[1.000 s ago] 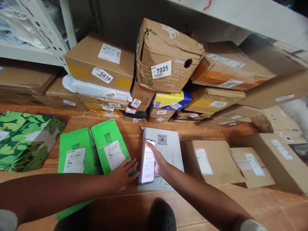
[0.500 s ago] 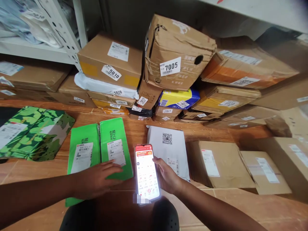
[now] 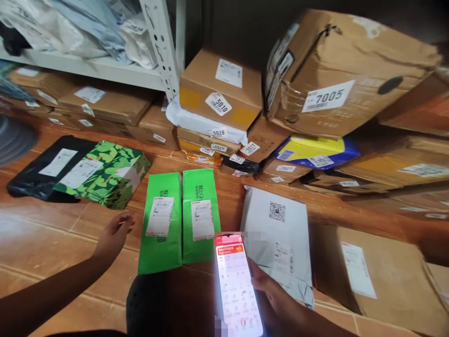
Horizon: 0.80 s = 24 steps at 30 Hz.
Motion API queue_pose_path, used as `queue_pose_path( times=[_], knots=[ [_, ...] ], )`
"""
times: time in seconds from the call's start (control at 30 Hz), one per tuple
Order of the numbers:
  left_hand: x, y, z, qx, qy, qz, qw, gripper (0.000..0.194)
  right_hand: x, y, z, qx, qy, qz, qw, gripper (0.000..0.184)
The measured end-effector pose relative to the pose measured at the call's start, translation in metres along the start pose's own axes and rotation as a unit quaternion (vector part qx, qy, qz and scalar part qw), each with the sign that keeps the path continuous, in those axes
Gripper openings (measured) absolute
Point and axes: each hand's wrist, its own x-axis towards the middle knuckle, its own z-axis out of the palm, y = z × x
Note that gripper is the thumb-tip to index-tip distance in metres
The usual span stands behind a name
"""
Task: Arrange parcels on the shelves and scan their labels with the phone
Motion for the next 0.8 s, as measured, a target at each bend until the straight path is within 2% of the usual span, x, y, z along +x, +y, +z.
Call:
queue_pose_path(
  times=[0.13,0.27,0.33,0.5,0.67,0.8],
  knots=[
    [0.002,-0.013,0.002,-0.053,0.045,-0.134,0.988,0.012,0.004,0.019,0.017,-0.009,0.036,-0.011,0.999,0.052],
    [-0.006,-0.04,-0.002,-0.041,0.044,-0.21,0.976,0.009,0.018,0.029,0.031,-0.025,0.013,-0.014,1.0,0.062],
    [-0.009,-0.053,-0.005,-0.03,0.034,-0.223,0.974,0.009,0.028,0.031,0.036,-0.038,0.006,-0.021,0.999,0.066],
    [-0.008,-0.07,-0.01,-0.024,0.022,-0.232,0.972,0.011,0.049,0.025,0.047,-0.059,0.076,-0.043,0.994,0.064],
    [-0.004,-0.069,-0.012,-0.03,0.028,-0.24,0.97,0.012,0.055,0.01,0.063,-0.033,0.074,-0.073,0.994,0.07],
    [-0.002,-0.064,-0.014,-0.03,0.035,-0.248,0.968,0.012,0.052,0.004,0.072,-0.026,0.081,-0.052,0.995,0.073]
  ],
)
